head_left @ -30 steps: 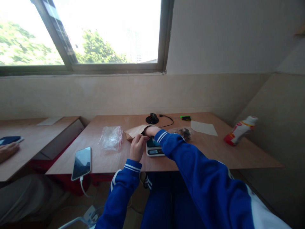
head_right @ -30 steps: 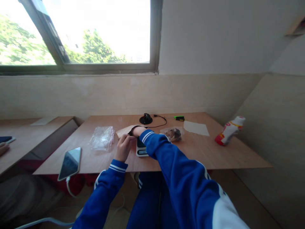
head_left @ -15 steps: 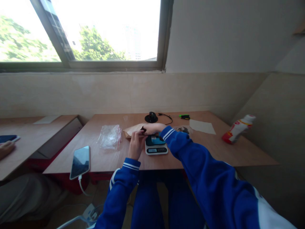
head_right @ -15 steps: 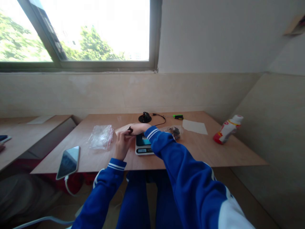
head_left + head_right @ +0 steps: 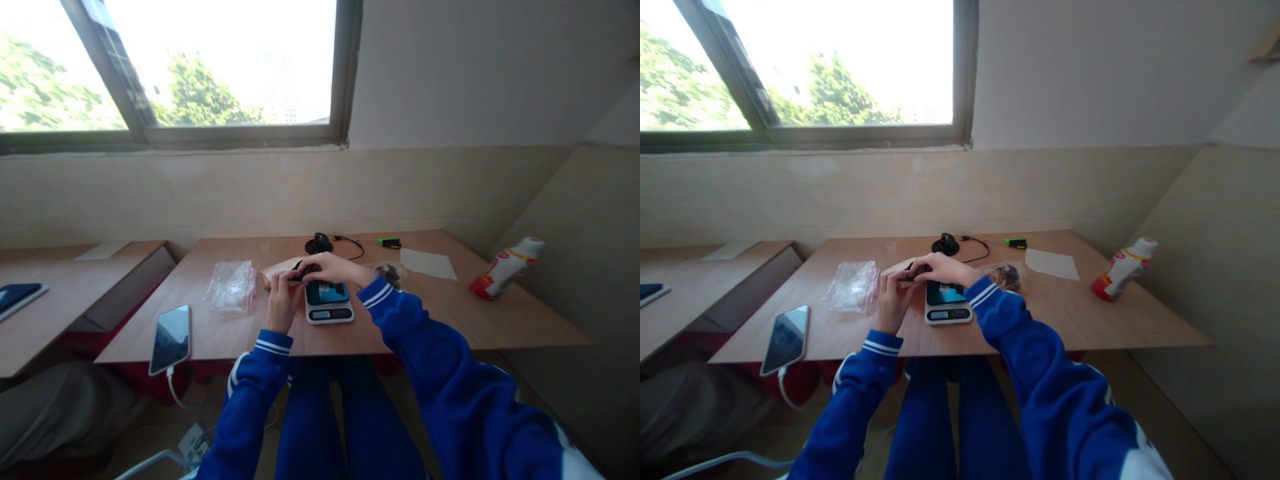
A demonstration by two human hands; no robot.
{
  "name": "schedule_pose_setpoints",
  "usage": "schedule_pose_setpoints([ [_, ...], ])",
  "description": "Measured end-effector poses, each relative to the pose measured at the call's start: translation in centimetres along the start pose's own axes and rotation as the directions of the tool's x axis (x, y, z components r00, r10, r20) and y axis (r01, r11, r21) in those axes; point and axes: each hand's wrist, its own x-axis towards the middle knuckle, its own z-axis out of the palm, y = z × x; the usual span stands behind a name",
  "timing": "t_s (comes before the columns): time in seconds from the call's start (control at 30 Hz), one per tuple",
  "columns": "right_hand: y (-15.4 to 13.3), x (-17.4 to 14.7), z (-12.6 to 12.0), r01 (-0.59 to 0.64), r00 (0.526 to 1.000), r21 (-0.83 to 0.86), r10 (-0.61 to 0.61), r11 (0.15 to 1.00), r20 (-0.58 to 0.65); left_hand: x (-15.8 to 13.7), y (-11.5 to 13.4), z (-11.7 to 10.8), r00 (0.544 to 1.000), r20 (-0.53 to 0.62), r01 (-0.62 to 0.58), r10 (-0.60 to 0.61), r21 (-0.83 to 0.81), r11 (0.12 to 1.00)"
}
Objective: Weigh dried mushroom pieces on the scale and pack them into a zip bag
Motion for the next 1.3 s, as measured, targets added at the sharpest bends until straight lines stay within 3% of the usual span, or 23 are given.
schedule_pose_setpoints([
  [0.1,-0.8,-0.8,0.1,0.006,0.986,0.132,0.017,0.991,-0.169,0.2,-0.2,-0.1,1.000,0.002,0.023,-0.023,-0.009,1.000],
  [0.27,-2.1,-4.9,0.4,-0.005,0.910,0.300,0.129,0.954,-0.394,0.8,-0.7,-0.4,0.995,0.042,0.086,-0.086,-0.002,0.996],
  [0.37,-0.6,-7.6,2.0,-0.074,0.901,0.353,0.214,0.933,-0.378,1.6,-1.0,-0.3,0.992,0.071,0.107,-0.108,0.016,0.994],
  [0.43,1.4,-8.5,3.7,-0.182,0.892,0.290,0.282,0.940,-0.353,2.2,-1.2,-0.2,0.992,0.067,0.102,-0.104,0.030,0.994],
  [0.53,4.7,-8.3,6.1,-0.272,0.890,0.203,0.326,0.941,-0.319,2.9,-1.5,0.0,0.994,0.046,0.099,-0.101,0.047,0.994],
  [0.67,7.3,-6.4,7.6,-0.246,0.937,0.135,0.271,0.960,-0.221,3.7,-2.0,0.0,0.992,0.077,0.092,-0.096,0.047,0.995],
  [0.8,8.3,-5.2,7.1,-0.225,0.961,-0.003,0.222,0.974,-0.164,4.8,-2.9,-0.2,0.993,0.086,0.060,-0.078,0.197,0.979],
  [1.0,7.9,-7.0,5.4,-0.159,0.956,-0.081,0.132,0.984,-0.264,6.2,-4.4,-0.6,0.998,-0.007,0.055,-0.056,0.329,0.943],
  [1.13,6.3,-8.4,3.6,-0.187,0.916,-0.110,0.133,0.976,-0.379,6.0,-4.6,-0.8,0.994,-0.077,0.096,-0.073,0.357,0.929],
  [1.3,3.2,-8.1,1.5,-0.152,0.860,-0.119,0.072,0.981,-0.505,5.6,-4.5,-0.7,0.995,-0.060,0.100,-0.083,0.384,0.918],
])
